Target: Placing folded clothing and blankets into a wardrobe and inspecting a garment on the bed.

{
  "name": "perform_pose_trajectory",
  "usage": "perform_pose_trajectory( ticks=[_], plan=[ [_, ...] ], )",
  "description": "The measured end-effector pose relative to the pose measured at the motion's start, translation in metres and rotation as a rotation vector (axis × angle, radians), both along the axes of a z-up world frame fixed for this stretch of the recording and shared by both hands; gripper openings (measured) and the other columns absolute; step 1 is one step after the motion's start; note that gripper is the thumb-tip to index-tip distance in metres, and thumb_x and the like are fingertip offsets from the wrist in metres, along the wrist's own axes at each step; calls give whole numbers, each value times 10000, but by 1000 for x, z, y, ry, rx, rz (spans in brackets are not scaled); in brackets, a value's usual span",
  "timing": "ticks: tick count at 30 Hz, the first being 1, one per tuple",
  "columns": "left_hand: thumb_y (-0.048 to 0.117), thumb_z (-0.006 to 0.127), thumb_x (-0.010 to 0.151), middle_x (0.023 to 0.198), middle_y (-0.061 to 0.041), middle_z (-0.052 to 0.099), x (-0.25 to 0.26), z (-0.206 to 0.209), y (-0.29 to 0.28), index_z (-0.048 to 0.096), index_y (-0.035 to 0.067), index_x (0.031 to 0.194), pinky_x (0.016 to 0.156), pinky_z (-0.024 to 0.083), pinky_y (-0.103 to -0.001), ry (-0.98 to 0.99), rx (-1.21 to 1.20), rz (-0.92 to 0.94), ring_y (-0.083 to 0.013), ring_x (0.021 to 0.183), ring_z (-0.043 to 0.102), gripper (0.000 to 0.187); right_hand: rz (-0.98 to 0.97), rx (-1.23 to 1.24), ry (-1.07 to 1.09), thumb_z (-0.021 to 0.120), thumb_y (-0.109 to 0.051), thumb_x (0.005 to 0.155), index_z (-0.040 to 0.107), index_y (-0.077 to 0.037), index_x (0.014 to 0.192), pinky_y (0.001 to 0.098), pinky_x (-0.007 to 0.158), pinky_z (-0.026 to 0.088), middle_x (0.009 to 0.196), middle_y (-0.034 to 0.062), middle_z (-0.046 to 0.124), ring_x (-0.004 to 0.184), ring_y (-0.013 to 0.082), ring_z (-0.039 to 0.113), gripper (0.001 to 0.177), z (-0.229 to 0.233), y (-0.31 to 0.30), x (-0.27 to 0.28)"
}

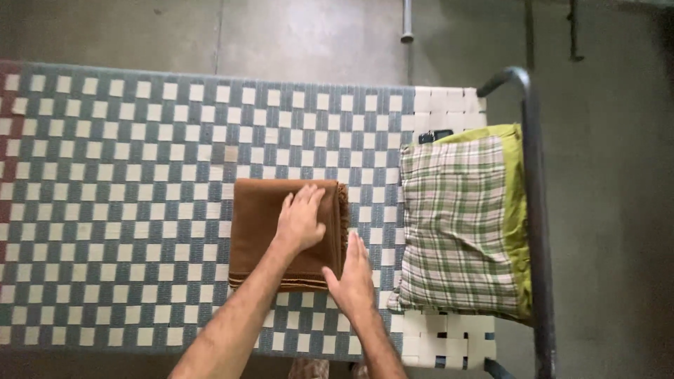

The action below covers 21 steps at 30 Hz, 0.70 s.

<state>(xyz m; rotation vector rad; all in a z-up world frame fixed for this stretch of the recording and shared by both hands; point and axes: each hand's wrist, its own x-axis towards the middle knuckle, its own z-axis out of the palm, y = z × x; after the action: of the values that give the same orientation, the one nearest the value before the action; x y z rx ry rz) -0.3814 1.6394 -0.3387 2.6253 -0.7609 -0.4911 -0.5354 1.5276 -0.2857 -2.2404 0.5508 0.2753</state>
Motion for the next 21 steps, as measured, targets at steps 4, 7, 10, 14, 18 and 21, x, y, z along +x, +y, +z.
perform_pose_trajectory(
  ticks=[4, 7, 10, 14, 18, 21],
  plan=[
    [204, 774, 684, 1541, -131, 443, 36, -38, -14, 405, 79, 1488, 1207, 172, -554, -119, 42, 2, -283, 1475, 330, 894, 8, -12, 13, 860, -259, 793, 111, 12, 1563, 424, 1243, 204, 1629, 232, 220, 1521, 353, 219, 1108, -32, 0, 25],
    [251, 796, 696, 1471, -87, 494, 59, -9, -24, 473, 165, 1472, 1222, 160, -584, 58, 203, 8, -234, 1441, 373, 845, -46, 81, 39, 909, -239, 736, 90, -23, 1576, 427, 1243, 221, 1634, 216, 224, 1519, 343, 226, 1193, -36, 1, 46],
    [250, 757, 744, 1363, -39, 645, 77, -8, -25, 655, 255, 1349, 1218, 283, -531, 228, 346, -49, -219, 1342, 532, 613, -131, 209, 99, 957, -207, 645, 65, -75, 1588, 416, 1245, 243, 1635, 182, 232, 1517, 315, 240, 1305, -32, 1, 62],
    [136, 834, 578, 1207, -66, 644, 90, -7, -7, 712, 226, 1229, 1080, 360, -510, 194, 261, -168, -291, 1194, 537, 668, -162, 254, 77, 992, -177, 567, 88, -109, 1606, 426, 1226, 291, 1601, 151, 304, 1482, 302, 302, 1379, -37, 4, 69],
    [102, 812, 540, 1033, -48, 765, 97, 15, 3, 738, 191, 1226, 891, 597, -385, 456, 32, -300, -243, 964, 731, 696, -160, 449, 138, 923, -192, 612, 375, -143, 1527, 439, 1113, 475, 1424, 118, 579, 1301, 270, 569, 1068, -58, -1, 59],
    [59, 825, 512, 1052, -41, 784, 99, 13, 5, 719, 197, 1254, 873, 609, -359, 624, -50, -221, -222, 940, 754, 762, -152, 541, 221, 834, -238, 737, 532, -126, 1452, 440, 1046, 544, 1321, 120, 699, 1192, 254, 694, 784, -83, 3, 43]
  ],
)
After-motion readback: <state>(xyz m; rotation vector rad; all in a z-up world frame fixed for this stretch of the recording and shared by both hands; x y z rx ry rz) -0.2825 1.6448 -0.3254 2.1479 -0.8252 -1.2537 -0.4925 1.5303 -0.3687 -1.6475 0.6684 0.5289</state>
